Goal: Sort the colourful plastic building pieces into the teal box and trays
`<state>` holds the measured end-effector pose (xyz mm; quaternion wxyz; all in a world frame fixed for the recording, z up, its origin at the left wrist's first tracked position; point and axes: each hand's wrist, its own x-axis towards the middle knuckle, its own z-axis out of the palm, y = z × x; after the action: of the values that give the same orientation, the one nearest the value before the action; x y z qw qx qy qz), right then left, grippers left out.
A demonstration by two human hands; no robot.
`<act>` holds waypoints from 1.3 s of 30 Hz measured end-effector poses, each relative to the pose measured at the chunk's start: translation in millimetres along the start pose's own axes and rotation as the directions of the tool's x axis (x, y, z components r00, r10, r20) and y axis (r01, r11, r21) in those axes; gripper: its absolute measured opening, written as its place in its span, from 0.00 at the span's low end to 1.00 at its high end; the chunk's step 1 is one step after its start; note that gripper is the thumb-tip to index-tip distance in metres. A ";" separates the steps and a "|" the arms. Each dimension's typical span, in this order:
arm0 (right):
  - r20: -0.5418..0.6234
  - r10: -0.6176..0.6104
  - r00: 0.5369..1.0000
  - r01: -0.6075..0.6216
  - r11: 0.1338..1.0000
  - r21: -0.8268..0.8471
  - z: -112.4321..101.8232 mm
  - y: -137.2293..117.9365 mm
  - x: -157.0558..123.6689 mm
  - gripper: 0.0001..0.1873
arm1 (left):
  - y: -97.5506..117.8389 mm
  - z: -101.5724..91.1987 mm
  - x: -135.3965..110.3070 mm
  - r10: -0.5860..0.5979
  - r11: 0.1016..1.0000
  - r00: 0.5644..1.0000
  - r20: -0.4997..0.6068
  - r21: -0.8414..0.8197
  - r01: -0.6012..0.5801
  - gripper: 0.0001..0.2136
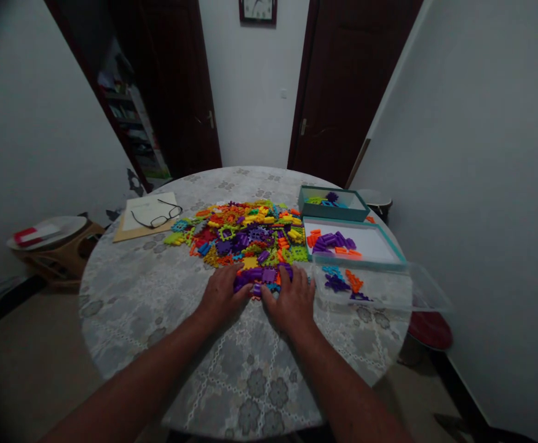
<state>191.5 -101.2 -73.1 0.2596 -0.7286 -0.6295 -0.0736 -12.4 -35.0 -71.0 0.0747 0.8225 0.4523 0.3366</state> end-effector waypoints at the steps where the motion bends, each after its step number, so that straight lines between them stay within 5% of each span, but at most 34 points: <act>1: 0.000 -0.001 1.000 0.001 1.000 0.001 -0.1 0.1 1.6 0.35 | 1.5 3.9 1.7 -0.001 1.000 1.000 -0.009 -0.005 0.001 0.23; 6: -0.038 0.001 0.999 0.000 1.000 0.030 3.7 -1.4 4.5 0.33 | 14.2 15.3 9.5 -0.005 0.999 1.000 0.000 -0.050 0.005 0.19; 12: -0.095 0.045 0.994 -0.026 0.982 0.187 14.7 -3.9 7.7 0.29 | 38.1 30.7 20.1 -0.163 0.972 0.979 -0.121 -0.191 0.139 0.18; 18: -0.138 0.084 0.987 -0.016 0.903 0.430 26.1 -21.0 17.1 0.22 | 56.1 35.8 27.9 -0.376 0.874 0.918 -0.129 -0.377 0.305 0.18; 24: -0.078 0.217 0.973 -0.131 0.799 0.587 28.6 -39.4 32.2 0.20 | 61.9 25.0 37.7 -0.609 0.662 0.793 -0.001 -0.552 0.508 0.14; 30: 0.042 0.357 0.933 -0.274 0.632 0.725 20.4 -50.7 38.1 0.22 | 68.4 19.2 49.5 -0.617 0.556 0.782 0.084 -0.657 0.509 0.06; 36: 0.165 0.454 0.876 -0.376 0.426 0.823 17.5 -71.8 47.7 0.19 | 60.5 17.0 53.6 -0.626 0.475 0.771 0.117 -0.727 0.496 0.09; 39: 0.130 0.419 0.899 -0.310 0.397 0.864 15.7 -80.8 56.9 0.16 | 55.2 17.7 54.6 -0.629 0.299 0.763 0.149 -0.860 0.414 0.13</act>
<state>122.0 -37.9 -38.7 0.6334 -0.6106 -0.3890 0.2730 56.8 -20.4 -34.4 0.5267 0.4356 0.4718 0.5570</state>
